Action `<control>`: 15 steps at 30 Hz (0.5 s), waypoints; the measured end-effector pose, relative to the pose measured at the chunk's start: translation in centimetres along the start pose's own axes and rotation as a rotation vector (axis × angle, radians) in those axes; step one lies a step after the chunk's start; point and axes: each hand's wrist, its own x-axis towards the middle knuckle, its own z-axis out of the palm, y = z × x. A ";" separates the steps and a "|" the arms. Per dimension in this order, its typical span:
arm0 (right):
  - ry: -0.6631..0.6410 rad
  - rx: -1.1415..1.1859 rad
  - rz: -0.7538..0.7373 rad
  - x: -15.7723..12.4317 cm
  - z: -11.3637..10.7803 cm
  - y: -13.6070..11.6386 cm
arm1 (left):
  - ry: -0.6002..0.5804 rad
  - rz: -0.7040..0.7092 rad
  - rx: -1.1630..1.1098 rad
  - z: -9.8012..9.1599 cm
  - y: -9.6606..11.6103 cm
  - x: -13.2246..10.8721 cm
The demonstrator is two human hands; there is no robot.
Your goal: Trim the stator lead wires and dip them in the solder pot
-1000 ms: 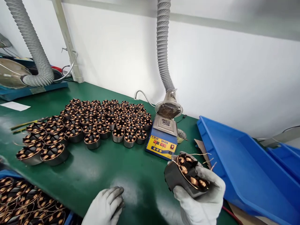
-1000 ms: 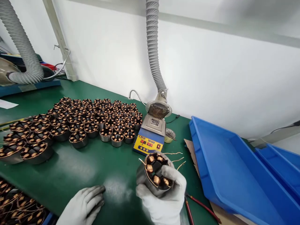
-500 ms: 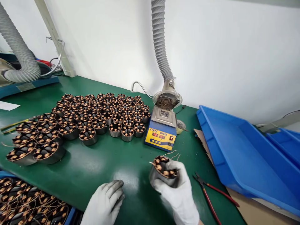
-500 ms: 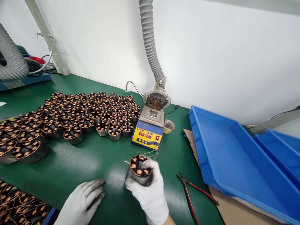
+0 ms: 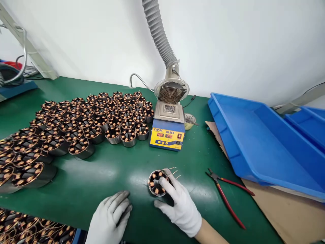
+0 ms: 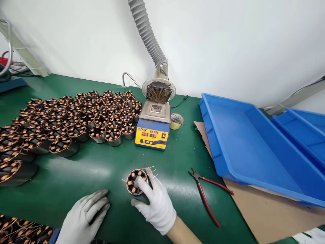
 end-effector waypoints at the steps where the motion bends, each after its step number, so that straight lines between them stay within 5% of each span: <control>1: -0.001 0.009 -0.026 -0.5 -0.7 0.4 | -0.010 0.004 -0.025 -0.1 0.3 0.2; 4: 0.041 0.111 0.103 -1.5 -2.7 1.8 | -0.064 0.092 -0.153 -0.2 2.2 1.0; 7: 0.116 0.315 0.534 -0.7 -3.6 3.5 | -0.187 0.142 -0.215 -0.2 4.8 2.2; 9: 0.130 0.436 0.753 0.8 -3.4 4.6 | -0.326 0.046 -0.137 -0.1 6.3 3.4; 15: 0.039 0.496 0.767 4.9 -1.1 5.9 | -0.847 -0.166 0.219 -1.0 7.0 6.7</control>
